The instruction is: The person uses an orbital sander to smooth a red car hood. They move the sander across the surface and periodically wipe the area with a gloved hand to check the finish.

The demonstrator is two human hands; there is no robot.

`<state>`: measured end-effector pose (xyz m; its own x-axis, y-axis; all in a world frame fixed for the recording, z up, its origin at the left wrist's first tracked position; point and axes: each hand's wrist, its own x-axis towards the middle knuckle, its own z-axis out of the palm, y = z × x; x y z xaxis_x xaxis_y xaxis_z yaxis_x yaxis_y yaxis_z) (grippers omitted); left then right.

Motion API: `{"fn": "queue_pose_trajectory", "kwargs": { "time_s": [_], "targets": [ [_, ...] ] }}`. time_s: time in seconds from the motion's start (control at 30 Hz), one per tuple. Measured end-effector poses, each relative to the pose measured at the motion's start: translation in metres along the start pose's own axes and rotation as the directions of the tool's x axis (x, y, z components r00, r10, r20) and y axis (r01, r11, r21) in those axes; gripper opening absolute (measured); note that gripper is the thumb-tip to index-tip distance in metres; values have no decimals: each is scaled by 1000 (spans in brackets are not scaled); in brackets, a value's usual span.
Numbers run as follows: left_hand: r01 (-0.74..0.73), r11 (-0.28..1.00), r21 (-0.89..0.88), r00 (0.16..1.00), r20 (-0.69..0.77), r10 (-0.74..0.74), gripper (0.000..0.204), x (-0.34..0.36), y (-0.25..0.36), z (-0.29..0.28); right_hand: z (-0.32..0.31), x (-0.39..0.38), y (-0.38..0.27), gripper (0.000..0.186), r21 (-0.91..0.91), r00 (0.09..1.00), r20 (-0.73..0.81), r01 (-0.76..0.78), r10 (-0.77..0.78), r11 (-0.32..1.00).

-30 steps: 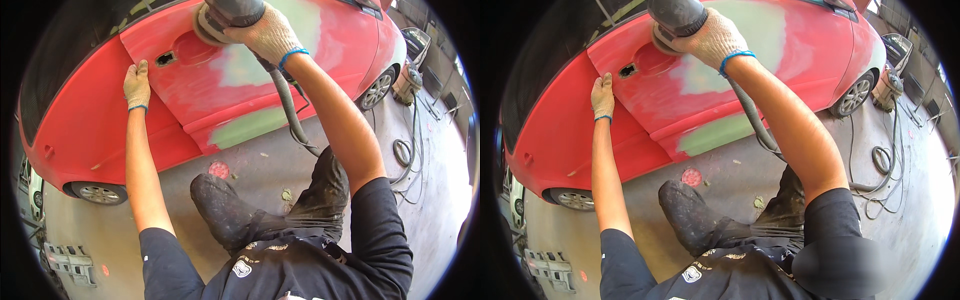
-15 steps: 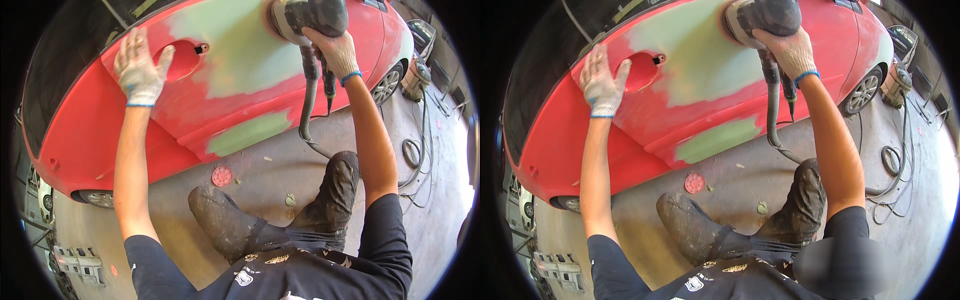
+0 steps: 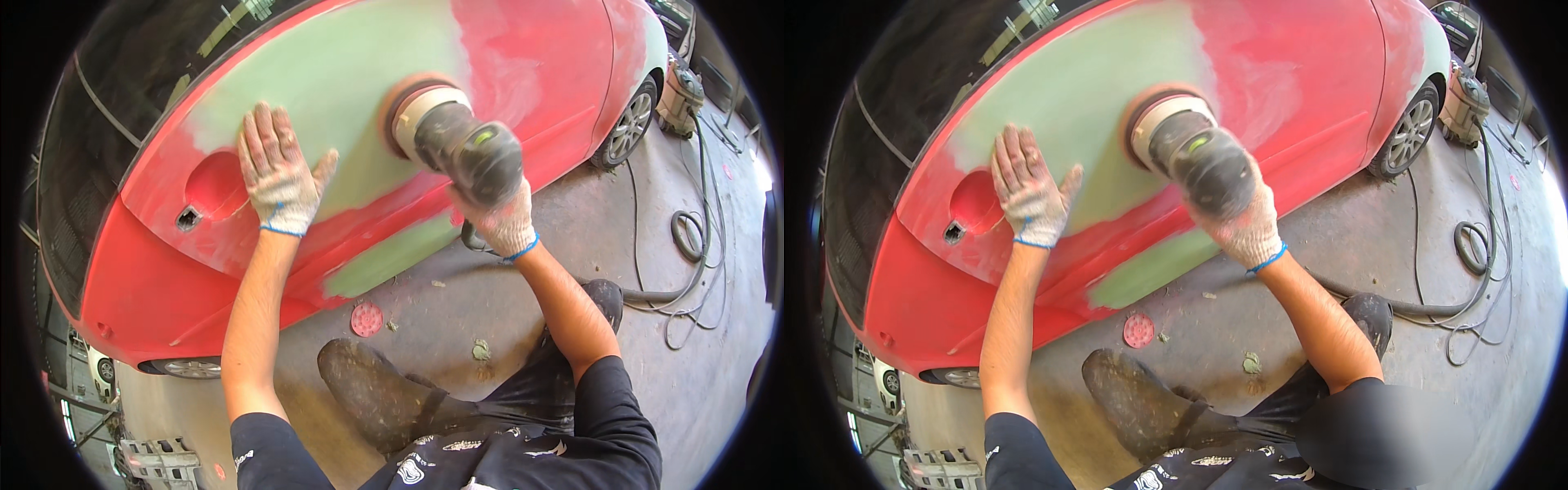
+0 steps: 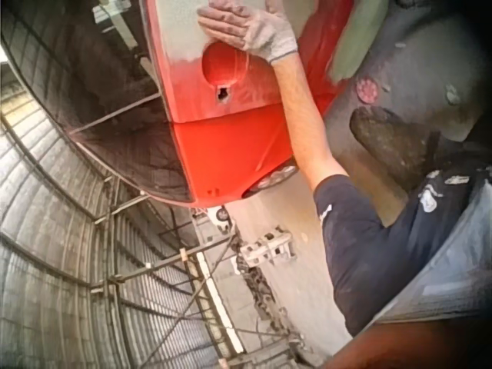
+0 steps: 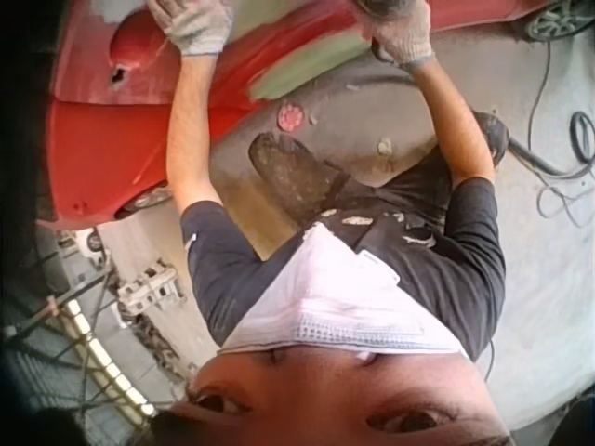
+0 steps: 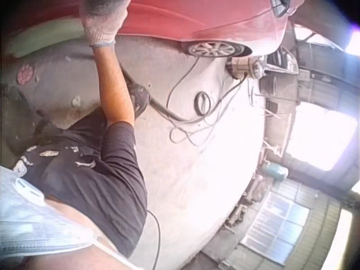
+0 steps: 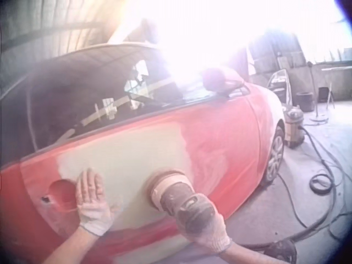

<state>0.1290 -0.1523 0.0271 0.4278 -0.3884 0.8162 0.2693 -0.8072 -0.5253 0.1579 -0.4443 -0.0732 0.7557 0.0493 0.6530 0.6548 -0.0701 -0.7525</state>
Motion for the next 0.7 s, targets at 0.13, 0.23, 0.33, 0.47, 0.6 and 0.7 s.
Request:
{"fn": "queue_pose_trajectory", "kwargs": {
  "time_s": [0.13,0.23,0.33,0.47,0.6,0.7],
  "targets": [
    [10,1000,11,1000,-22,-10,95,4,-22,8,-5,5,6,91,21,996,63,-69,68,997],
    [110,992,57,992,-68,-106,91,40,-54,4,-8,12,9,89,-141,1000,9,25,-24,990],
    [193,978,73,976,-119,-184,88,49,-53,11,-19,18,0,84,-69,994,-100,-46,39,997],
    [147,987,69,981,-136,-137,89,25,-31,3,-40,38,-10,64,215,980,-197,38,5,976],
    [52,997,58,996,-69,-48,91,-2,-18,-6,-69,46,-1,17,292,926,-297,-145,233,945],
    [63,993,97,996,-63,-57,92,4,-56,-4,-86,52,6,20,319,829,-284,-392,482,863]
  ]
}}
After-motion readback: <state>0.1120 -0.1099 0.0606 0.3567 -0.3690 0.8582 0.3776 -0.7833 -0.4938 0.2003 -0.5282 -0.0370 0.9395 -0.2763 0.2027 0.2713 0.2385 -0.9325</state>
